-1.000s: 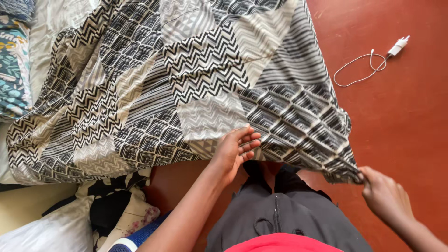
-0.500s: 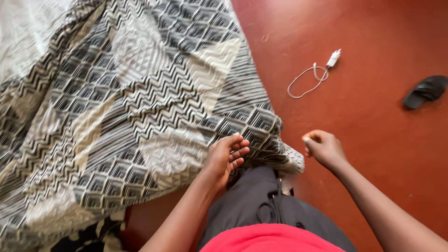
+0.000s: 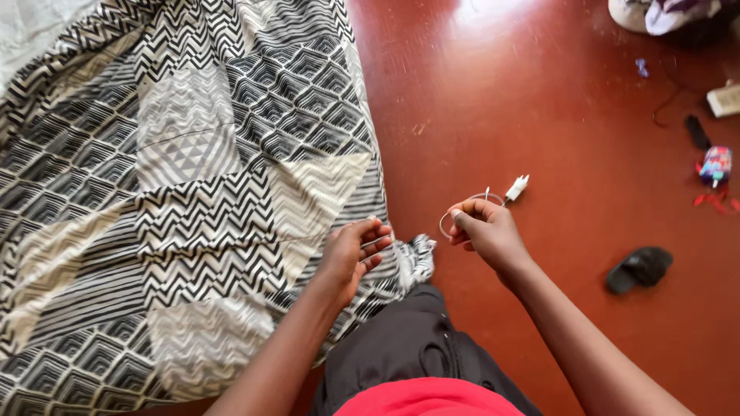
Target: The person folds a patterned bedsheet on a bed by hand. They repeatedly gather, align, and fold sections of the sheet, smoothing it as they work. The sheet remains on the bed throughout the clip.
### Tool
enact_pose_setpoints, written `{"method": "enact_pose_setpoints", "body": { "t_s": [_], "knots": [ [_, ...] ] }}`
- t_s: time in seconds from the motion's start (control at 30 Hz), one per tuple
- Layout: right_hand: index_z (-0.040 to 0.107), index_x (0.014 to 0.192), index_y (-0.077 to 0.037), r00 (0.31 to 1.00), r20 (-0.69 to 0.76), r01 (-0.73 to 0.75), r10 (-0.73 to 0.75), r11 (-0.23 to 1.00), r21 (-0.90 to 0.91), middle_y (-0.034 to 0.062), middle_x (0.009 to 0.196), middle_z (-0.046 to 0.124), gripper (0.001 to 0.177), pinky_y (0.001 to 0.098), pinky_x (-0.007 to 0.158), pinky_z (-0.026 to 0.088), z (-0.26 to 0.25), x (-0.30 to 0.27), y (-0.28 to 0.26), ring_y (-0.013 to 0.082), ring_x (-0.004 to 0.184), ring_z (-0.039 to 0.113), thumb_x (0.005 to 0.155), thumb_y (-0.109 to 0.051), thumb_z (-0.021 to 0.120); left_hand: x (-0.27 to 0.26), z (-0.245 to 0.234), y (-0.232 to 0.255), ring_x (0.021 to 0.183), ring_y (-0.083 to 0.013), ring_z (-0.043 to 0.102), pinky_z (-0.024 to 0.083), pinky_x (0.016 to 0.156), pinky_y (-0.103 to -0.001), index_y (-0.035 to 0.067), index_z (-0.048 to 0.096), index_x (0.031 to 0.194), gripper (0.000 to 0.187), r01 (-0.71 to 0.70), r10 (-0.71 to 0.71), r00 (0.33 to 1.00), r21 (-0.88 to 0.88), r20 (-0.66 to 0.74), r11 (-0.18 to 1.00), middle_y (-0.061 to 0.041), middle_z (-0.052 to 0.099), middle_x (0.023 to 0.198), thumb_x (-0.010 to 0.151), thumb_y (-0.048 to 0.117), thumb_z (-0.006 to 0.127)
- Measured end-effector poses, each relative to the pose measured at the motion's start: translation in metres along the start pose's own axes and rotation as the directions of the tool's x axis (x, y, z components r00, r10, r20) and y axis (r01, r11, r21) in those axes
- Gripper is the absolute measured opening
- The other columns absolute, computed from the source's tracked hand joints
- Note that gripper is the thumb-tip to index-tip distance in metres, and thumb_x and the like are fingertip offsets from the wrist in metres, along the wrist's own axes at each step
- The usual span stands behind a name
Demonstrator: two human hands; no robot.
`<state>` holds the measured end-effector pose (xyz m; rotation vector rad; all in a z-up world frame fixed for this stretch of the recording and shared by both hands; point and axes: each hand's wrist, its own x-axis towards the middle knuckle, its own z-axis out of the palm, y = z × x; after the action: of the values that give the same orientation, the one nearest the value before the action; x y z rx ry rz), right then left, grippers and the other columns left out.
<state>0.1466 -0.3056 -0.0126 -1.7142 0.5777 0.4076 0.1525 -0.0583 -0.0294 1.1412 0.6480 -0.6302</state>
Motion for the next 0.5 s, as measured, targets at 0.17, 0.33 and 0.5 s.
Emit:
{"method": "enact_pose_setpoints", "body": {
  "t_s": [0.17,0.33,0.5],
  "knots": [
    [0.07,0.102,-0.007,1.0,0.027,0.0,0.001,0.998,-0.055,0.0025,0.081,0.07,0.017,0.0295,0.066,0.052,-0.031,0.084,-0.073,0.0134,0.075,0.069,0.097,-0.022,0.063,0.051,0.045,0.068,0.087,-0.0127,0.069,0.05,0.074,-0.033,0.009,0.066,0.101,0.018,-0.019,0.014,0.998,-0.095,-0.056,0.995,-0.003,0.075,0.095,0.095,0.025,0.061],
    [0.069,0.105,-0.006,0.996,0.093,0.024,-0.015,0.996,-0.09,0.0033,0.083,0.071,0.016,0.0299,0.068,0.051,-0.04,0.168,-0.148,0.0143,0.078,0.07,0.098,-0.02,0.063,0.091,0.066,0.131,0.086,-0.0114,0.068,0.05,0.075,-0.032,0.011,0.066,0.099,0.018,-0.045,0.031,0.994,-0.139,-0.105,0.989,-0.001,0.075,0.095,0.094,0.028,0.061],
    [0.07,0.107,-0.009,0.99,0.144,0.009,0.006,0.995,-0.103,0.0019,0.086,0.07,0.018,0.0303,0.073,0.052,-0.03,0.249,-0.215,0.0147,0.082,0.07,0.099,-0.022,0.062,0.137,0.075,0.195,0.087,-0.0111,0.069,0.05,0.074,-0.032,0.011,0.067,0.096,0.02,-0.091,0.056,0.984,-0.212,-0.167,0.973,0.0,0.075,0.095,0.094,0.03,0.062]
  ]
}}
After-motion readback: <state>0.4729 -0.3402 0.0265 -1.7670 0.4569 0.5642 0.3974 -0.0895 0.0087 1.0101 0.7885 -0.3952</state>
